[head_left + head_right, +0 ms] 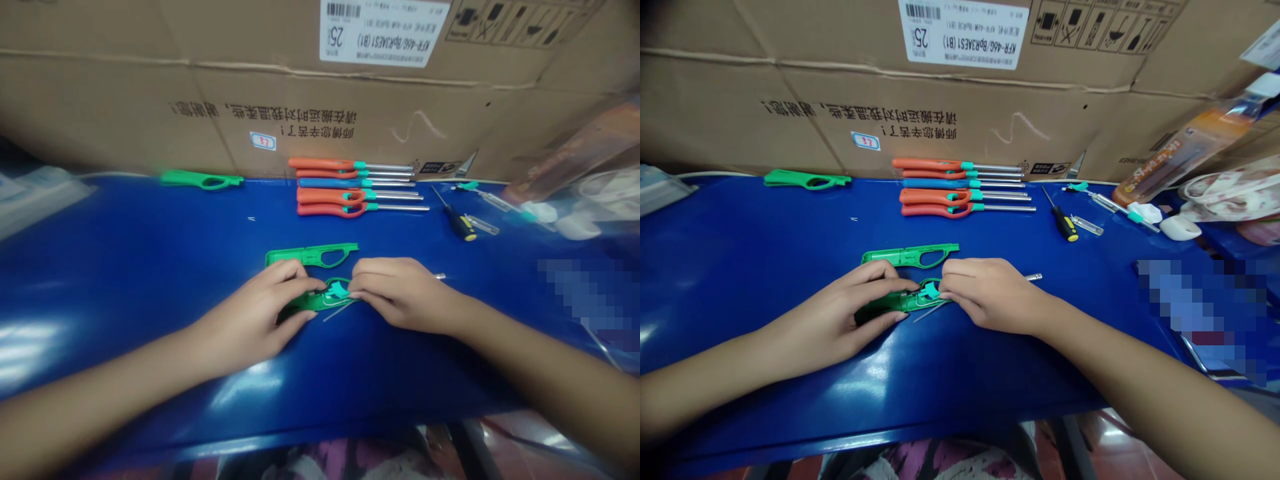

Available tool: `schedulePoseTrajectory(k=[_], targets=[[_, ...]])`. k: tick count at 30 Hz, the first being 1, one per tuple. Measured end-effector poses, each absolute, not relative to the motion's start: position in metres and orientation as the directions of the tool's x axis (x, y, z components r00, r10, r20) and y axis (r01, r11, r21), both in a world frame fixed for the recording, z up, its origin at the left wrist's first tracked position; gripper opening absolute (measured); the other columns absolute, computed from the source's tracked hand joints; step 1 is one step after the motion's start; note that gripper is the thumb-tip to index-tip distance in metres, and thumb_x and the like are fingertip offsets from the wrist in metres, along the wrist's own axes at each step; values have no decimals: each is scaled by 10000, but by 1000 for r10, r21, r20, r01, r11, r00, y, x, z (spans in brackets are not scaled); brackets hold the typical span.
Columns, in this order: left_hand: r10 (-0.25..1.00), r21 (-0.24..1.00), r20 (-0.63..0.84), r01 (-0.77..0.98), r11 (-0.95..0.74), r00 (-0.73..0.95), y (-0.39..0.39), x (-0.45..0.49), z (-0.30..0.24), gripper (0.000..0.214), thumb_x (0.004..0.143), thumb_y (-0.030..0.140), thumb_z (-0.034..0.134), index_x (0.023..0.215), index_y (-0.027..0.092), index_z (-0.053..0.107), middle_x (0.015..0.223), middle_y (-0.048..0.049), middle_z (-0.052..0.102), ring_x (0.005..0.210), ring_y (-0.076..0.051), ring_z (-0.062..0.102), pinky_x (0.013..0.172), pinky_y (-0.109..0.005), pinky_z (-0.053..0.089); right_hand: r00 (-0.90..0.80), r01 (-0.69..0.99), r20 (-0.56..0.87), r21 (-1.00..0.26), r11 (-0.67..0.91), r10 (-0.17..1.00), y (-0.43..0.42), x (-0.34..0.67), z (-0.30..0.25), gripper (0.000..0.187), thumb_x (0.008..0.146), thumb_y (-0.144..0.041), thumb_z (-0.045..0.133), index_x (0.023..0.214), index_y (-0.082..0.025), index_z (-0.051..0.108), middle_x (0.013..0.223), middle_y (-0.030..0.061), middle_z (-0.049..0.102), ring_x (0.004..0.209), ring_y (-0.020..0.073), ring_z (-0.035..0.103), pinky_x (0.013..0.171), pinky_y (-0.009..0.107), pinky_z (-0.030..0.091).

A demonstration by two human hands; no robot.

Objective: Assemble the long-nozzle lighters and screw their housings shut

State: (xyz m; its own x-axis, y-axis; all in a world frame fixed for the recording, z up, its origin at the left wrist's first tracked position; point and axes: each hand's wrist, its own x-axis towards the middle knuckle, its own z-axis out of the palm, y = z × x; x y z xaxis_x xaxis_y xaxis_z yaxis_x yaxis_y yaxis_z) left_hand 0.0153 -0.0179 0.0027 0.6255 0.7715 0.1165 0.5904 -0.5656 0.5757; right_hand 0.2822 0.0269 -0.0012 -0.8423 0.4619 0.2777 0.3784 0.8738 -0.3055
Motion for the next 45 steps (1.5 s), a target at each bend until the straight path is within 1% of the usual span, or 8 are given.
schedulePoseTrajectory(k=[9, 14, 16, 20, 27, 31, 39, 45], targets=[[779, 603, 100, 585, -543, 619, -18, 15, 2, 329, 997, 244, 555, 1316, 211, 626, 1090, -62, 569, 998, -196, 585, 934, -352, 526, -845, 355, 301, -302, 885, 442, 28, 285, -2, 249, 1044, -227, 463, 942, -167, 682, 904, 56, 676, 789, 146, 603, 686, 266, 439], [773, 612, 71, 585, -533, 630, -18, 15, 4, 336, 998, 245, 557, 1325, 208, 627, 1089, -64, 571, 1009, -199, 578, 954, -362, 511, -844, 338, 277, -392, 855, 460, 27, 283, -2, 218, 1035, -218, 486, 922, -164, 665, 883, 36, 648, 780, 129, 582, 691, 251, 434], [772, 611, 75, 583, -536, 631, -18, 15, 3, 340, 997, 246, 559, 1326, 201, 626, 1090, -68, 570, 1011, -202, 575, 956, -370, 509, -842, 347, 269, -392, 852, 467, 26, 282, -3, 209, 1036, -223, 488, 931, -167, 659, 894, 31, 644, 786, 126, 574, 694, 250, 430], [778, 615, 89, 580, -534, 622, -18, 15, 2, 335, 989, 231, 567, 1315, 194, 632, 1096, -71, 569, 1012, -205, 573, 947, -379, 510, -848, 358, 279, -327, 875, 451, 24, 279, -2, 220, 1043, -224, 472, 944, -165, 660, 902, 31, 641, 773, 128, 561, 672, 255, 413], [783, 641, 93, 565, -520, 615, -16, 15, -1, 312, 978, 220, 584, 1284, 211, 640, 1061, -55, 566, 984, -196, 578, 927, -374, 508, -887, 335, 319, -58, 940, 335, 22, 279, 1, 247, 1011, -148, 448, 905, -149, 671, 846, 42, 633, 709, 157, 512, 614, 294, 377], [794, 657, 81, 567, -497, 603, -15, 16, -2, 300, 963, 217, 600, 1260, 218, 642, 1053, -46, 560, 974, -196, 581, 915, -371, 506, -895, 321, 331, 11, 947, 300, 20, 280, 0, 206, 982, -119, 472, 931, -150, 669, 879, 43, 649, 757, 168, 523, 637, 298, 383], [796, 672, 90, 553, -492, 599, -15, 16, -2, 280, 948, 215, 613, 1226, 202, 648, 1051, -46, 572, 982, -197, 586, 903, -359, 509, -892, 337, 311, -29, 941, 329, 21, 278, -1, 241, 1007, -145, 453, 907, -160, 672, 855, 38, 635, 736, 160, 516, 630, 293, 369], [801, 657, 106, 563, -501, 589, -16, 15, -2, 274, 945, 212, 626, 1218, 209, 646, 1075, -43, 601, 995, -193, 604, 899, -346, 519, -889, 359, 256, -121, 926, 378, 22, 277, 1, 260, 1034, -195, 442, 908, -167, 668, 834, 23, 610, 721, 145, 517, 620, 286, 360]])
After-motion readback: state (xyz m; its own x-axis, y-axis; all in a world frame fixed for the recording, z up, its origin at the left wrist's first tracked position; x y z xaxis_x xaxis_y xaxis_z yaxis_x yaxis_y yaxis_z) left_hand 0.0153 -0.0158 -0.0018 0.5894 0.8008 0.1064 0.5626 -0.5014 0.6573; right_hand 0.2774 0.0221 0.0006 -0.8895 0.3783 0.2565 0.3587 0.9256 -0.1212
